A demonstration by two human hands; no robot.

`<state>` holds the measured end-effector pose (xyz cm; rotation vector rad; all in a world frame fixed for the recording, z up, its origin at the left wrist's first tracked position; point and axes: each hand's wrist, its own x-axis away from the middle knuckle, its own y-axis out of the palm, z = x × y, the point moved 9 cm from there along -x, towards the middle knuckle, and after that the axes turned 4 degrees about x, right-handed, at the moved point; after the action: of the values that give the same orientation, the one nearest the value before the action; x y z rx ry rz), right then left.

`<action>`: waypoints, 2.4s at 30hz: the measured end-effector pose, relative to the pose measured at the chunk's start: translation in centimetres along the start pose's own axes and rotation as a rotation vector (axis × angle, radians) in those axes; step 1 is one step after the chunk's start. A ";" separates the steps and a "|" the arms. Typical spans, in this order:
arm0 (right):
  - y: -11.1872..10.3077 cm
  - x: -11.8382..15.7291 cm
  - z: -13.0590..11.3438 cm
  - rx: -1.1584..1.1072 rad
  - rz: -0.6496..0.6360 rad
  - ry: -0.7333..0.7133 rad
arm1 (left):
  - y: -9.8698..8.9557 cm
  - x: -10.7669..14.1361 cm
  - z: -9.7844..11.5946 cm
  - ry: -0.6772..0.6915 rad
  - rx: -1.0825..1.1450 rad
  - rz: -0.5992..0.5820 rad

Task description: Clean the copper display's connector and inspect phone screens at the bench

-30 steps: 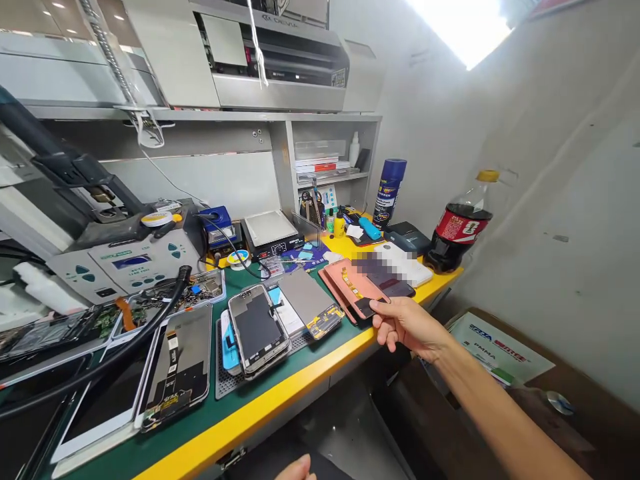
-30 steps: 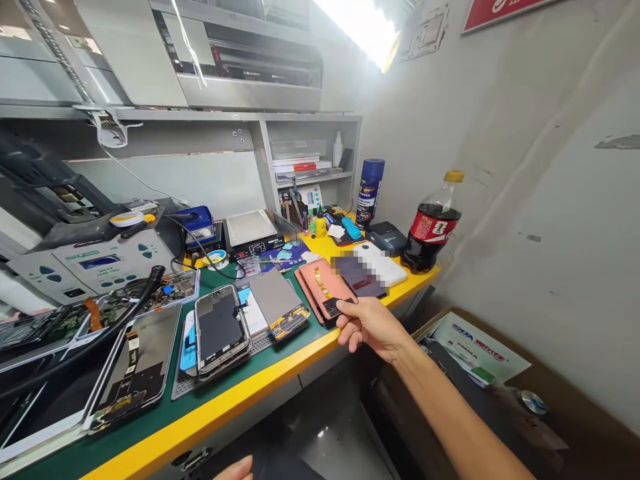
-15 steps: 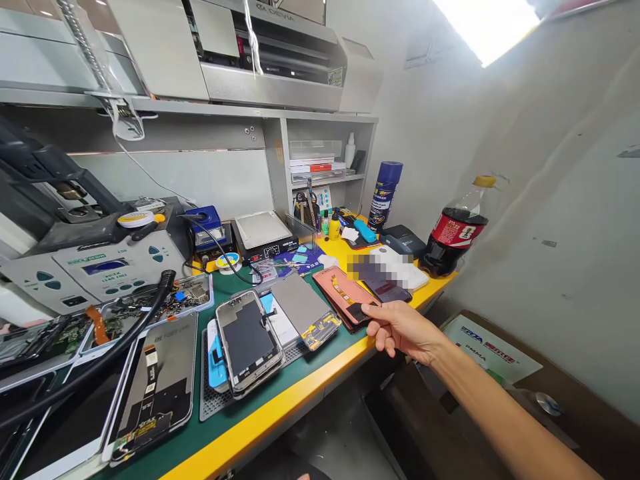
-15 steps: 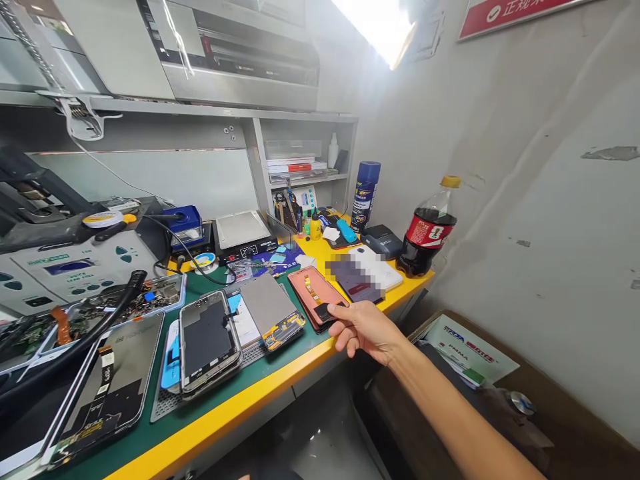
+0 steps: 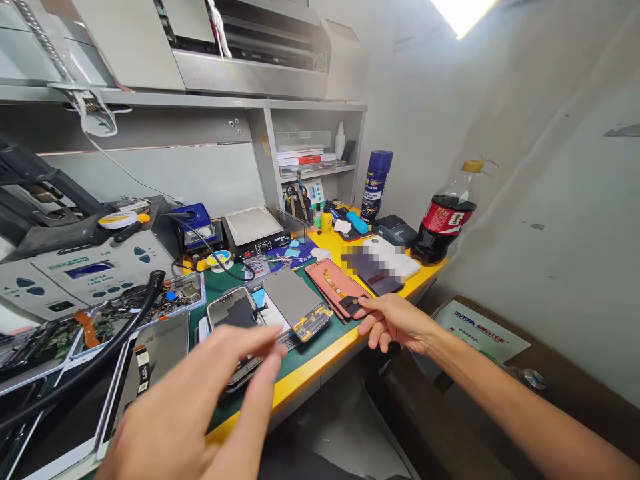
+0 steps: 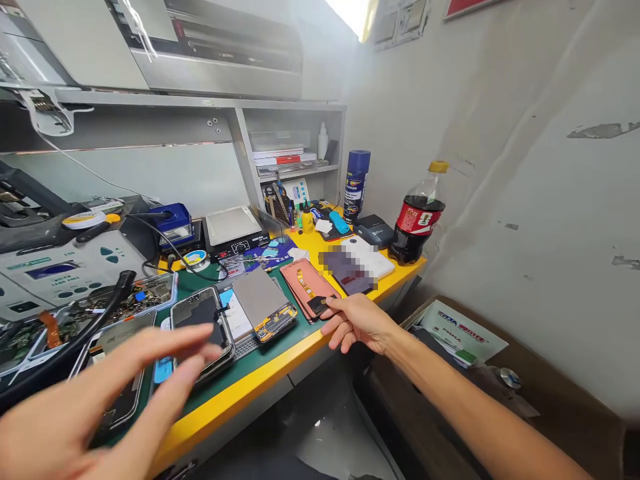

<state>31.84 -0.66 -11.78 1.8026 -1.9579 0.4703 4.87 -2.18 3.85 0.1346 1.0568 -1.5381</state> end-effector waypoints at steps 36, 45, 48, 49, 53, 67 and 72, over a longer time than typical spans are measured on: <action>0.4 -0.9 0.3 0.186 0.003 -0.025 | 22.3 -15.7 -7.5 -0.060 -0.620 -1.079; -0.5 3.3 -1.6 0.672 0.311 -0.479 | 22.6 -15.5 -7.2 -0.039 -0.626 -1.095; 0.0 4.7 -2.5 0.856 0.412 -0.649 | 22.9 -15.4 -7.3 -0.045 -0.630 -1.102; 0.3 4.9 -2.7 0.906 0.428 -0.693 | 23.0 -15.3 -7.4 -0.049 -0.631 -1.106; 1.2 5.5 -3.2 1.049 0.445 -0.824 | 23.5 -15.2 -8.0 -0.068 -0.626 -1.112; 1.5 6.0 -3.9 1.171 0.529 -0.845 | 23.7 -15.5 -8.7 -0.105 -0.592 -1.107; 1.8 7.0 -5.1 1.150 0.738 -0.835 | 24.0 -15.6 -9.1 -0.104 -0.595 -1.109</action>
<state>30.06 -3.76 -3.72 1.9231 -3.4136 1.5132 25.30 18.17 -4.59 -1.0947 1.5657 -2.0356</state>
